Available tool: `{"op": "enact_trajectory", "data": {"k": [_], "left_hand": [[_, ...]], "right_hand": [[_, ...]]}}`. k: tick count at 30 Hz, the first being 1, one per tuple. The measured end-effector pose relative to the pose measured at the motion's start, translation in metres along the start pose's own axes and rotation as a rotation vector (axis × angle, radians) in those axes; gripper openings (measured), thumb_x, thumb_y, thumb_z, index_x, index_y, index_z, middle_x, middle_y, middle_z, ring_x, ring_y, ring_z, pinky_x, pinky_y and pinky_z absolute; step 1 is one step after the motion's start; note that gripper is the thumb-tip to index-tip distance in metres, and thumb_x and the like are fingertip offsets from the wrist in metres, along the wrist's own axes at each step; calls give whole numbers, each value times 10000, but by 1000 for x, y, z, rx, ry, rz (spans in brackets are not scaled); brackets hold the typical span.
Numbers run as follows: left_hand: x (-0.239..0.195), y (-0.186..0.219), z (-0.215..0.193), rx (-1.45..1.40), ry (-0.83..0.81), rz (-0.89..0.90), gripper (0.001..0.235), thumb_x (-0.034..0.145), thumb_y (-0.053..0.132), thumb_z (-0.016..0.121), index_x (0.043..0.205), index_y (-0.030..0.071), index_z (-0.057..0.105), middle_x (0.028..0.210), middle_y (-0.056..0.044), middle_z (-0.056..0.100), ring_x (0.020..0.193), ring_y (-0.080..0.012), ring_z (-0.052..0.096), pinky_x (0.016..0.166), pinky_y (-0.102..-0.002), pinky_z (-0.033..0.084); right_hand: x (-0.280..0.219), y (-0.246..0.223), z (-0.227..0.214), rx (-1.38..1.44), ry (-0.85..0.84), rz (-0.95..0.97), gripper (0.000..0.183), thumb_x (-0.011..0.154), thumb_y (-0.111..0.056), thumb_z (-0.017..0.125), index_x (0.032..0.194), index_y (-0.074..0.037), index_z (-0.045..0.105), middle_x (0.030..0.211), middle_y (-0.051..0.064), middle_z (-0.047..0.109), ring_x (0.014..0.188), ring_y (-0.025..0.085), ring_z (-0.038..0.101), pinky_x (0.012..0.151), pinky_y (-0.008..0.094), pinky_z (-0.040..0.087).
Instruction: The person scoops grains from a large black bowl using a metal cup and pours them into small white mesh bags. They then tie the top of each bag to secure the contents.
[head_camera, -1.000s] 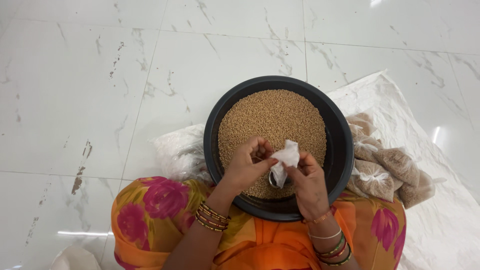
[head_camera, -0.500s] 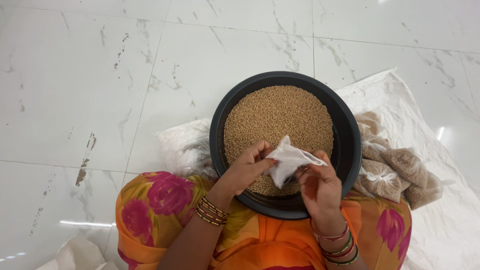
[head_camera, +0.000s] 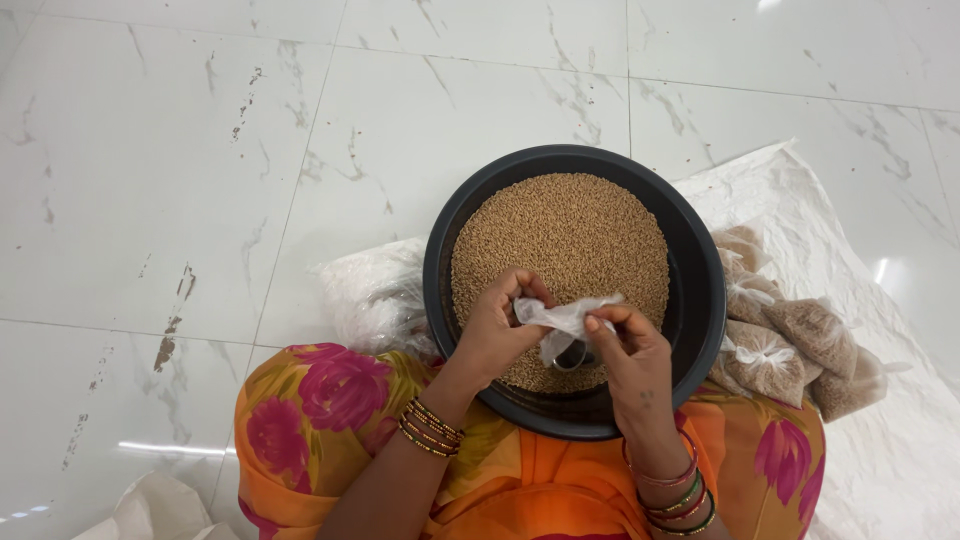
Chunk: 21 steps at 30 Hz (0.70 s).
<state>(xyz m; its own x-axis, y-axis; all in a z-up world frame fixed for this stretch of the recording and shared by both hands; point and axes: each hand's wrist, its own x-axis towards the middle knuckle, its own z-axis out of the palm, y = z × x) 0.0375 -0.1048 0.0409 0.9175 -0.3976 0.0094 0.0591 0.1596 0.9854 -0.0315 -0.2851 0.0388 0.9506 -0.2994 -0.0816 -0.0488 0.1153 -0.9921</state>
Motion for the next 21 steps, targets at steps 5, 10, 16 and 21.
{"op": "enact_trajectory", "data": {"k": [5,10,16,21], "left_hand": [[2,-6,-2,-184,108,29,339,880,-19,734,1126,66,517,1057,-34,676,957,-91,662,833,-255,581],[2,-2,4,-221,162,28,383,912,23,721,1214,75,492,1025,-45,695,927,-83,672,781,-240,562],[-1,-11,4,-302,218,135,362,941,3,703,1176,50,432,947,-77,722,861,-93,692,728,-234,570],[-3,-16,9,-193,284,158,325,930,9,712,1083,56,429,881,-55,693,782,-62,679,648,-214,554]], "right_hand": [[-3,1,-1,3,59,-78,185,1011,-81,676,1178,-26,618,1043,61,659,900,84,620,770,222,528],[-4,-3,3,70,-21,-136,305,907,-40,706,1130,-101,508,1161,29,650,975,65,639,787,209,529],[1,0,3,-9,-61,12,108,960,-99,681,990,-30,605,1203,40,713,955,46,647,791,202,520],[1,5,1,-161,-74,95,267,961,-140,721,1194,-12,742,927,4,677,776,53,533,649,216,414]]}}
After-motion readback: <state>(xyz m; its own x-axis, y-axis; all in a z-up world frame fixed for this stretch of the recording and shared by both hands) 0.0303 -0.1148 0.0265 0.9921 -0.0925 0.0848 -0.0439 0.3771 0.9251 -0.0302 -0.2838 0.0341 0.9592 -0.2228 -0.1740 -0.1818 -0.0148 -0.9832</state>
